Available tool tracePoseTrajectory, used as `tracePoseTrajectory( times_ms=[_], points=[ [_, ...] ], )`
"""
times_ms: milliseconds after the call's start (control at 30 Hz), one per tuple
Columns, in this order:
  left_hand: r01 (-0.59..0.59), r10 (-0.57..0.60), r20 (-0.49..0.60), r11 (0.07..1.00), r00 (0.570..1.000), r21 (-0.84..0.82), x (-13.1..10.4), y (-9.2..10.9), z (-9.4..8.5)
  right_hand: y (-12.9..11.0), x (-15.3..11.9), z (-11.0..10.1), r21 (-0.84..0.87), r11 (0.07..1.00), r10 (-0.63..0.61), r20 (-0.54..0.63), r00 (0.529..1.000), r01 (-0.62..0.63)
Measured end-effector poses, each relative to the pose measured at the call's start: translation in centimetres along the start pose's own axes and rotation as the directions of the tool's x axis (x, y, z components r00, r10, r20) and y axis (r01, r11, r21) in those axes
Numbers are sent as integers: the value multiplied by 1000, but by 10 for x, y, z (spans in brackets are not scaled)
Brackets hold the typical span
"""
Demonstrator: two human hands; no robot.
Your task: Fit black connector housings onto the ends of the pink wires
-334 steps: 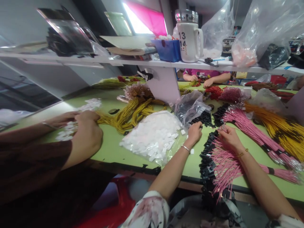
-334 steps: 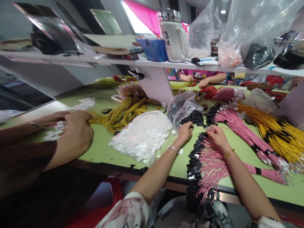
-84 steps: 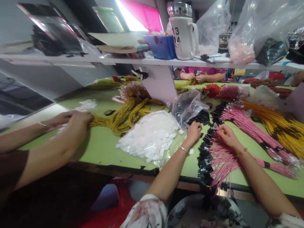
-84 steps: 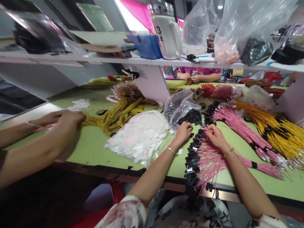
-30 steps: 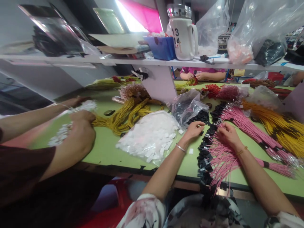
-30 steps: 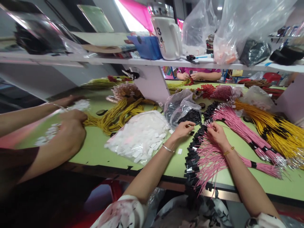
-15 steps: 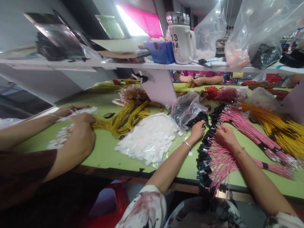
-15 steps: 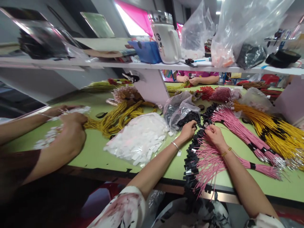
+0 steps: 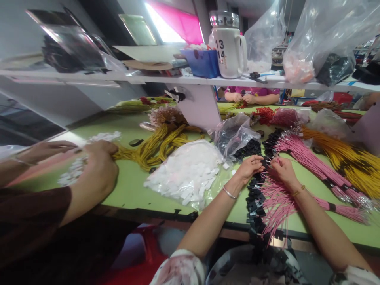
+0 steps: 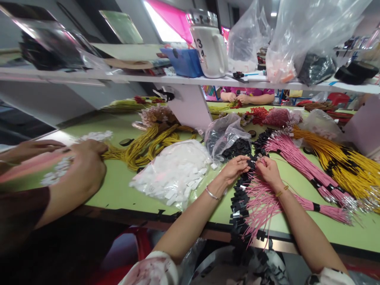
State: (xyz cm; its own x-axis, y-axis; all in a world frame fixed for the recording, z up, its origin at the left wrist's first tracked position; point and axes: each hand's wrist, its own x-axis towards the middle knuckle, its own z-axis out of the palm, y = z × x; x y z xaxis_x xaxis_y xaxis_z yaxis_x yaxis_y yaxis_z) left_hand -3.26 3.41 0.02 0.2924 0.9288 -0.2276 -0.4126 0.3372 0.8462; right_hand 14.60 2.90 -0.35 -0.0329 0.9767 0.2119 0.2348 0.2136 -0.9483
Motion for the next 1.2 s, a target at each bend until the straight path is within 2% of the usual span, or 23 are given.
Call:
tracePoseTrajectory(
  times_ms=[200,367,500,633,800,967,1067,1133,1200],
  points=[
    [17,-17,-12,999,1000,-43,-2,-3,1,3,1,0,-59,998,-4,14,1000,5],
    [18,-17,2,999,1000,-38,-2,-4,0,2,2,0,-41,999,18,73,997,-15],
    [-47,48,-6,996,999,73,-1,-9,0,0,2,1,-64,998,32,145,989,-23],
    [-115,121,-21,975,992,191,1,-14,1,1,1,1,-108,993,-23,155,988,40],
    [-97,111,-60,974,992,207,3,-17,2,5,0,-1,-122,990,-40,211,977,67],
    [-48,67,-48,944,997,327,0,-18,-3,6,-3,1,-154,984,-60,179,982,88],
    [-61,76,-8,851,997,521,2,-6,-15,2,-4,-1,-90,992,-78,86,993,85],
    [-107,198,-50,706,979,700,10,5,-23,1,-4,-4,56,998,-23,50,998,20],
    [-108,366,-104,515,925,850,24,14,-29,1,-3,-7,235,969,58,72,996,-74]
  ],
)
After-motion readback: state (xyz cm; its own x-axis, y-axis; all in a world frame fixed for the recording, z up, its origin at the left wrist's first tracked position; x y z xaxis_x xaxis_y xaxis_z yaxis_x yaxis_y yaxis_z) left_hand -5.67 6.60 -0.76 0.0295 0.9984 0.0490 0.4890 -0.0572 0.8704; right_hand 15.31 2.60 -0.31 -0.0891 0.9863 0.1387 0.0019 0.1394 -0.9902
